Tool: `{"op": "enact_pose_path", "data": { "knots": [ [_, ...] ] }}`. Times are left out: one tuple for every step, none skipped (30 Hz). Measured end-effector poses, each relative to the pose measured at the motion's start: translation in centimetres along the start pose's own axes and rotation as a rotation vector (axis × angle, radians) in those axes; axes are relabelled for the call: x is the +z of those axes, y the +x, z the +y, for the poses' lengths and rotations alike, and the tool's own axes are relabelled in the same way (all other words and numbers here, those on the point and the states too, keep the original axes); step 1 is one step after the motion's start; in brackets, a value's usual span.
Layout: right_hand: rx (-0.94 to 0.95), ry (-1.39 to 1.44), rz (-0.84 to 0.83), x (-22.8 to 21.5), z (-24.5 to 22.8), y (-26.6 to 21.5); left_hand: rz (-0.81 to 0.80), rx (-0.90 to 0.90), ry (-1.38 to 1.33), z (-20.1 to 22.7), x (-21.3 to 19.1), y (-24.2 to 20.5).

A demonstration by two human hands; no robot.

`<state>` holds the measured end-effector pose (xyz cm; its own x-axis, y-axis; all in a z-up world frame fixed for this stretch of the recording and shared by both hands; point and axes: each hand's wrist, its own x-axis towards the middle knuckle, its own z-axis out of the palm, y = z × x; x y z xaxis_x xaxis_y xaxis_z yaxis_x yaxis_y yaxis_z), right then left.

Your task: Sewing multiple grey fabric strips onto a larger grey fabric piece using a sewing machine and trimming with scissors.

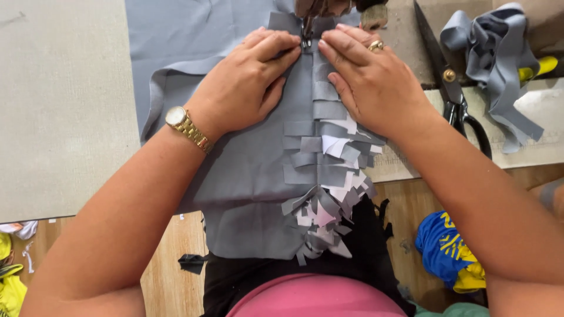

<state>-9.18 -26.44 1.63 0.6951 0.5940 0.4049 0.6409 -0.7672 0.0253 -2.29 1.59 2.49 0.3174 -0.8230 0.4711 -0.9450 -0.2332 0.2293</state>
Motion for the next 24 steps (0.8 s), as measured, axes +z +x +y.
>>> {"op": "enact_pose_path", "data": {
  "knots": [
    [-0.004,0.025,0.000,0.0,0.0,0.0,0.000,-0.004,-0.002,0.1,0.1,-0.1],
    [-0.009,0.051,-0.001,0.2,0.0,-0.1,-0.001,-0.008,-0.004,0.1,0.2,-0.2],
    [-0.006,0.054,-0.005,0.2,-0.1,-0.1,-0.003,-0.011,-0.009,0.0,0.2,-0.2],
    [-0.004,0.073,0.000,0.2,-0.1,-0.1,0.005,-0.002,-0.015,-0.1,0.3,-0.3],
    [-0.006,0.085,0.010,0.1,0.1,0.1,0.017,0.010,-0.014,-0.4,0.1,-0.1],
    [-0.008,0.082,0.010,0.2,0.1,0.0,0.019,0.011,-0.013,-0.4,0.1,-0.1],
    [-0.003,0.092,0.008,0.3,0.2,0.0,0.022,0.016,-0.015,-0.6,0.1,-0.1],
    [0.001,0.102,0.006,0.4,0.3,-0.1,0.026,0.021,-0.018,-0.7,0.2,0.0],
    [0.003,0.106,0.002,0.4,0.3,-0.1,0.024,0.017,-0.023,-0.7,0.2,0.0],
    [0.011,0.132,-0.004,0.5,0.3,-0.2,0.035,0.030,-0.031,-0.8,0.2,-0.1],
    [0.017,0.152,-0.003,0.4,0.5,0.0,0.048,0.047,-0.033,-1.0,0.0,0.1],
    [0.016,0.151,-0.002,0.4,0.4,-0.1,0.049,0.048,-0.031,-1.0,0.2,0.0],
    [0.021,0.175,-0.002,0.4,0.5,0.0,0.041,0.032,-0.020,-1.1,0.3,0.0],
    [0.026,0.199,-0.003,0.4,0.5,0.1,0.033,0.016,-0.009,-1.2,0.3,0.0],
    [0.026,0.199,-0.002,0.4,0.6,0.1,0.033,0.016,-0.008,-1.2,0.3,0.0],
    [0.025,0.188,-0.012,0.4,0.6,0.1,0.037,0.020,-0.006,-1.3,0.3,0.0],
    [0.025,0.178,-0.023,0.5,0.6,0.0,0.041,0.022,-0.005,-1.2,0.4,-0.1],
    [0.025,0.180,-0.025,0.5,0.6,-0.2,0.040,0.020,-0.006,-1.1,0.5,-0.1],
    [0.026,0.176,-0.032,0.5,0.6,-0.1,0.045,0.023,0.001,-1.1,0.5,-0.1],
    [0.027,0.172,-0.039,0.4,0.7,0.0,0.050,0.027,0.007,-1.2,0.4,-0.1],
    [0.025,0.170,-0.037,0.4,0.8,0.1,0.051,0.028,0.010,-1.3,0.4,0.0],
    [0.023,0.151,-0.041,0.3,0.9,0.1,0.053,0.030,0.012,-1.4,0.5,0.0],
    [0.027,0.136,-0.049,0.4,0.8,-0.1,0.050,0.032,0.006,-1.3,0.7,0.0],
    [0.031,0.138,-0.050,0.2,0.6,-0.3,0.048,0.032,0.003,-1.2,0.8,-0.1]
  ]
}}
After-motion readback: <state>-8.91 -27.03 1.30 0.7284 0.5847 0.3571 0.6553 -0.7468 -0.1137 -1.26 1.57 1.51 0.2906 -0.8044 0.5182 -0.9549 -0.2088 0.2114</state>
